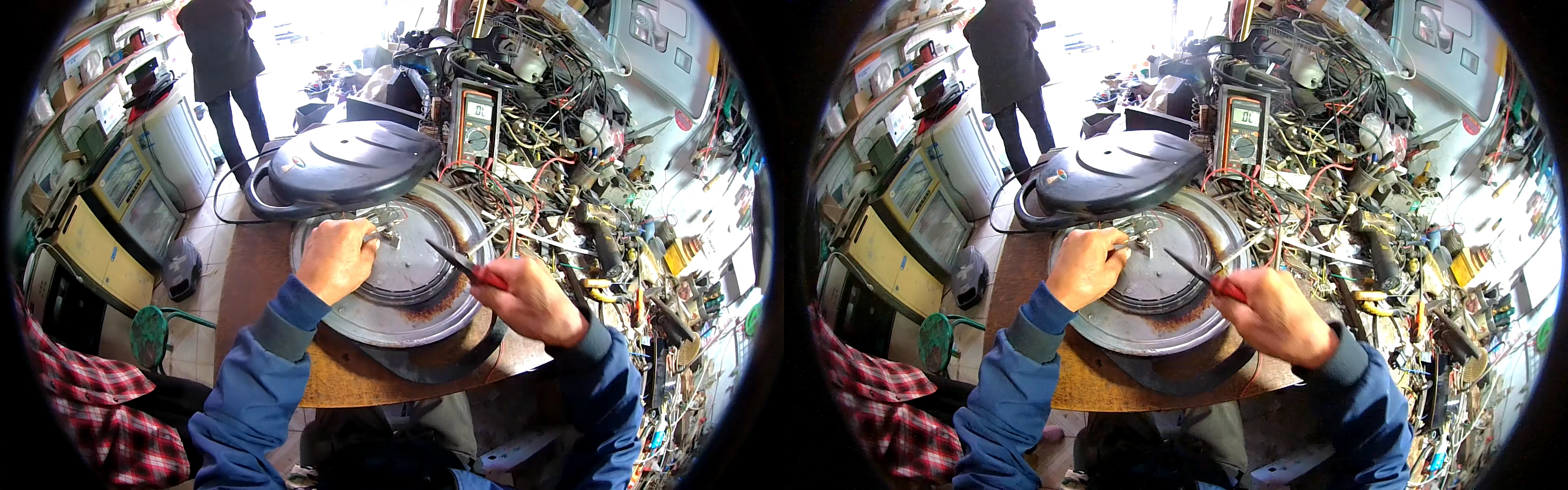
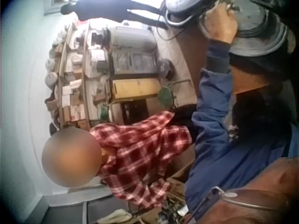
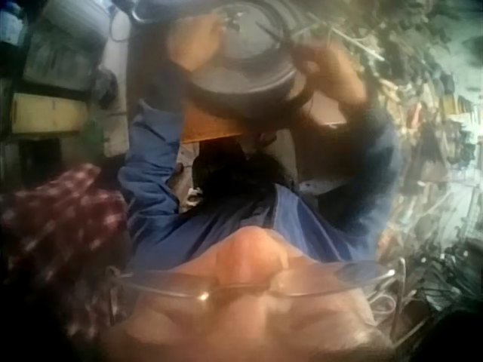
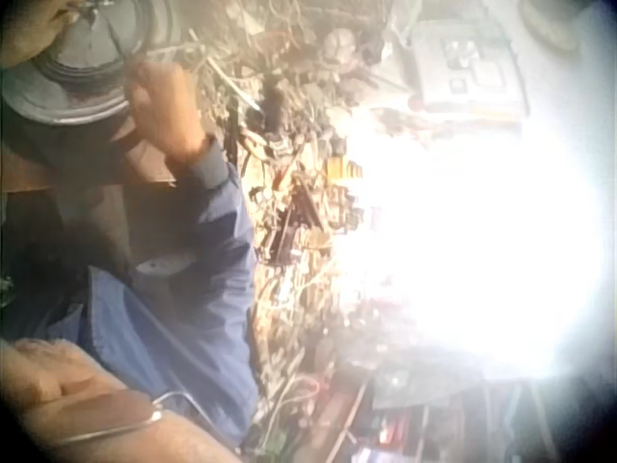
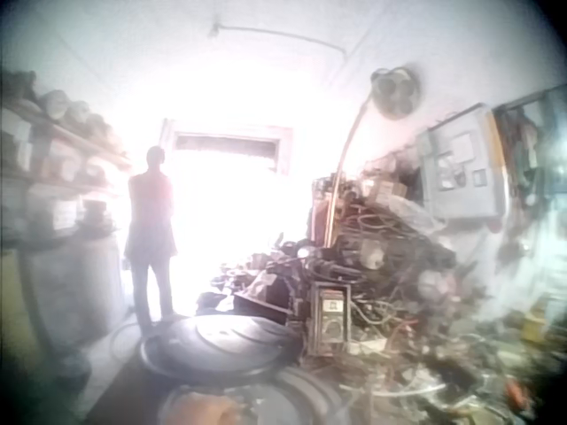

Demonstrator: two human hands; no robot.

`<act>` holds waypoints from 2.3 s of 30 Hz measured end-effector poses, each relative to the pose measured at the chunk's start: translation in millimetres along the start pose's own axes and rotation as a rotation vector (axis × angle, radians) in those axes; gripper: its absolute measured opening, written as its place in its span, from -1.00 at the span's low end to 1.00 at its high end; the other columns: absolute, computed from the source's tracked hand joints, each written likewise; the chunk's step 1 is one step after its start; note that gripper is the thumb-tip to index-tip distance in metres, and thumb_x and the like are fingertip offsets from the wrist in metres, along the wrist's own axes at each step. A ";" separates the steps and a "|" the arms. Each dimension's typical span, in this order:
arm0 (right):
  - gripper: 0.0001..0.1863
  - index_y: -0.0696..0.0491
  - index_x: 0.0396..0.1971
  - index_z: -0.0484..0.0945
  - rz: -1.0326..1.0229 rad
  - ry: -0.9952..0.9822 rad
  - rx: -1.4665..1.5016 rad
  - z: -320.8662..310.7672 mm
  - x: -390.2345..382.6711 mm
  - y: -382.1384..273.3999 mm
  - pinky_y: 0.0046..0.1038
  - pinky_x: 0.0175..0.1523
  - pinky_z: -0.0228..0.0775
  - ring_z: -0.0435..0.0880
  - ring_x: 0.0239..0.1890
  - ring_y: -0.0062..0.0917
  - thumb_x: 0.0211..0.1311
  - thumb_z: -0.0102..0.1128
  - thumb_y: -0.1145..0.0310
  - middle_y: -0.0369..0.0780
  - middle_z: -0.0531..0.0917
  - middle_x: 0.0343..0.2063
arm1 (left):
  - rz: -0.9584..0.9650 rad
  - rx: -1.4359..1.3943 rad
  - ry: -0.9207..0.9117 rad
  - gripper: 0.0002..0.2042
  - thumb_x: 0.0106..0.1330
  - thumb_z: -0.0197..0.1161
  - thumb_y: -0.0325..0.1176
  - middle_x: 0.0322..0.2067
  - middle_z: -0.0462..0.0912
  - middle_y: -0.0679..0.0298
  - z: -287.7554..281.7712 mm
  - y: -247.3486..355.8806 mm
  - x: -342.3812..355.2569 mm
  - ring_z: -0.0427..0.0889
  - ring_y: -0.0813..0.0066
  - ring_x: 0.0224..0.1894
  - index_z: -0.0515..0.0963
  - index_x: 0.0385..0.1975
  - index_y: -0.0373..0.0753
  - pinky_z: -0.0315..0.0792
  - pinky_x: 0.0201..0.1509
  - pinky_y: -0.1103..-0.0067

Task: The person uses a multimeter to test electrical continuity on a circular heating element. They then use pliers to strip the insulation from a wire and a screwdriver to adjust a connection point on the element.

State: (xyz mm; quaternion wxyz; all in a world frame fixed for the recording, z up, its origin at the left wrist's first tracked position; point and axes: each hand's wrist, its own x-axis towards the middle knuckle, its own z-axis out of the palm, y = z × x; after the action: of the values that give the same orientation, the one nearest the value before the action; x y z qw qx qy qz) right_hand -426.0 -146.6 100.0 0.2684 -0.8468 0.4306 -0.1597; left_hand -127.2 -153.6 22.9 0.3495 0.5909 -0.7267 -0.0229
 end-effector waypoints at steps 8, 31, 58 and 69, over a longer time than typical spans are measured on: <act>-0.69 0.17 -0.44 0.71 -0.006 -0.075 -0.179 5.5 71.7 11.9 0.02 -0.21 0.53 0.72 -0.35 0.15 0.27 0.32 0.18 0.18 0.66 -0.50 | 0.009 0.015 0.015 -0.85 0.29 0.38 -0.39 -0.36 0.74 -0.12 0.1 -1.3 0.5 0.77 -0.14 -0.25 0.75 -0.24 -0.30 0.62 -0.14 0.16; -0.62 0.25 -0.44 0.72 0.037 -0.129 -0.295 14.9 96.6 6.1 -0.02 -0.07 0.62 0.76 -0.27 0.13 0.18 0.24 0.17 0.21 0.70 -0.43 | -0.026 0.049 -0.004 -0.85 0.29 0.38 -0.38 -0.34 0.75 -0.11 1.1 -1.2 -1.0 0.78 -0.14 -0.22 0.73 -0.26 -0.31 0.62 -0.12 0.16; -0.66 0.21 -0.24 0.76 -0.074 0.053 -0.233 43.5 85.2 32.2 -0.03 0.08 0.63 0.78 -0.09 0.10 0.22 0.43 0.20 0.17 0.77 -0.25 | 0.112 0.198 0.069 -0.56 0.14 0.57 -0.16 -0.14 0.72 -0.07 5.2 34.3 19.1 0.73 -0.03 -0.12 0.72 -0.10 -0.36 0.59 0.05 0.21; -0.61 0.21 -0.29 0.75 -0.077 0.089 -0.303 49.1 83.9 44.3 -0.02 0.08 0.62 0.78 -0.11 0.09 0.17 0.53 0.13 0.18 0.77 -0.30 | 0.053 0.306 0.118 -0.90 0.15 0.45 -0.36 -0.25 0.69 0.04 43.2 44.4 18.5 0.67 -0.05 -0.04 0.72 -0.40 -0.21 0.57 0.03 0.16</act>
State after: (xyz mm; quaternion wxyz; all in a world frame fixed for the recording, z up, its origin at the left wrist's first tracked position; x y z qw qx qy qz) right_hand -381.3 -220.9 37.6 0.1118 -0.8855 0.4286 -0.1403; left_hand -188.8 -172.8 19.1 0.2980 0.6182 -0.7152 0.1321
